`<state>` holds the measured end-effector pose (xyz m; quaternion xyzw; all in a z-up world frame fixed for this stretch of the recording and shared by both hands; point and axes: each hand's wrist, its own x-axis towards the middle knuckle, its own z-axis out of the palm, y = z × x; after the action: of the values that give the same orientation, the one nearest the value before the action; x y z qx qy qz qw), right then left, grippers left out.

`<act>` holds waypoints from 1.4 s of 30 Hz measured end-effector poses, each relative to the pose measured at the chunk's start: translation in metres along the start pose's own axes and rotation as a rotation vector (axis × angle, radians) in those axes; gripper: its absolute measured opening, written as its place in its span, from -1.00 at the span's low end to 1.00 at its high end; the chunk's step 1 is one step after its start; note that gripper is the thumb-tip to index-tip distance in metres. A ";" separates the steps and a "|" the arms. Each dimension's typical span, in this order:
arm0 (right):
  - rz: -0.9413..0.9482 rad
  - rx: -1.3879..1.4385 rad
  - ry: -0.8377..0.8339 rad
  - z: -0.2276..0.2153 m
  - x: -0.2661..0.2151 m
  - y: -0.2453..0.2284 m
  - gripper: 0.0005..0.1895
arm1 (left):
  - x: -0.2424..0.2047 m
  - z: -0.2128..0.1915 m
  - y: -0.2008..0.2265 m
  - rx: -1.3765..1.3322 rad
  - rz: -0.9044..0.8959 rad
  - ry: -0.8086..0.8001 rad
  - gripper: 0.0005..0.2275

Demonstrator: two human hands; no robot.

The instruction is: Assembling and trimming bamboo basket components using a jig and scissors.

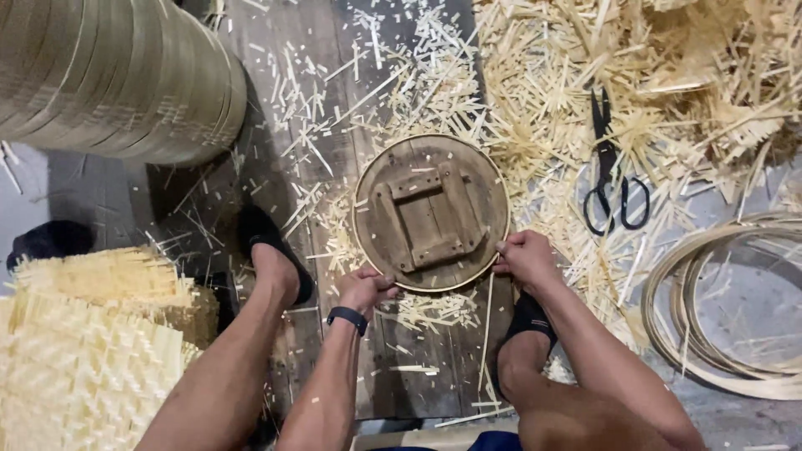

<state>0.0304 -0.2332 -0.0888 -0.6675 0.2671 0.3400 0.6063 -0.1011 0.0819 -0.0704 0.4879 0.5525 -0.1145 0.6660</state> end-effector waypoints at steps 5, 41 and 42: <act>-0.007 -0.110 -0.029 -0.009 0.003 -0.010 -0.80 | -0.031 0.007 0.028 -0.060 -0.100 -0.034 -0.93; -0.147 0.254 -0.444 -0.003 -0.060 0.011 -0.18 | 0.075 0.020 0.231 0.560 0.685 0.173 -0.51; -0.211 0.014 -0.332 -0.009 -0.056 0.025 -0.25 | 0.077 0.032 0.228 0.713 0.633 0.199 -0.47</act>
<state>-0.0228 -0.2481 -0.0603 -0.6222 0.0944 0.3783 0.6789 0.1044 0.2005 -0.0191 0.8385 0.3640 -0.0413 0.4035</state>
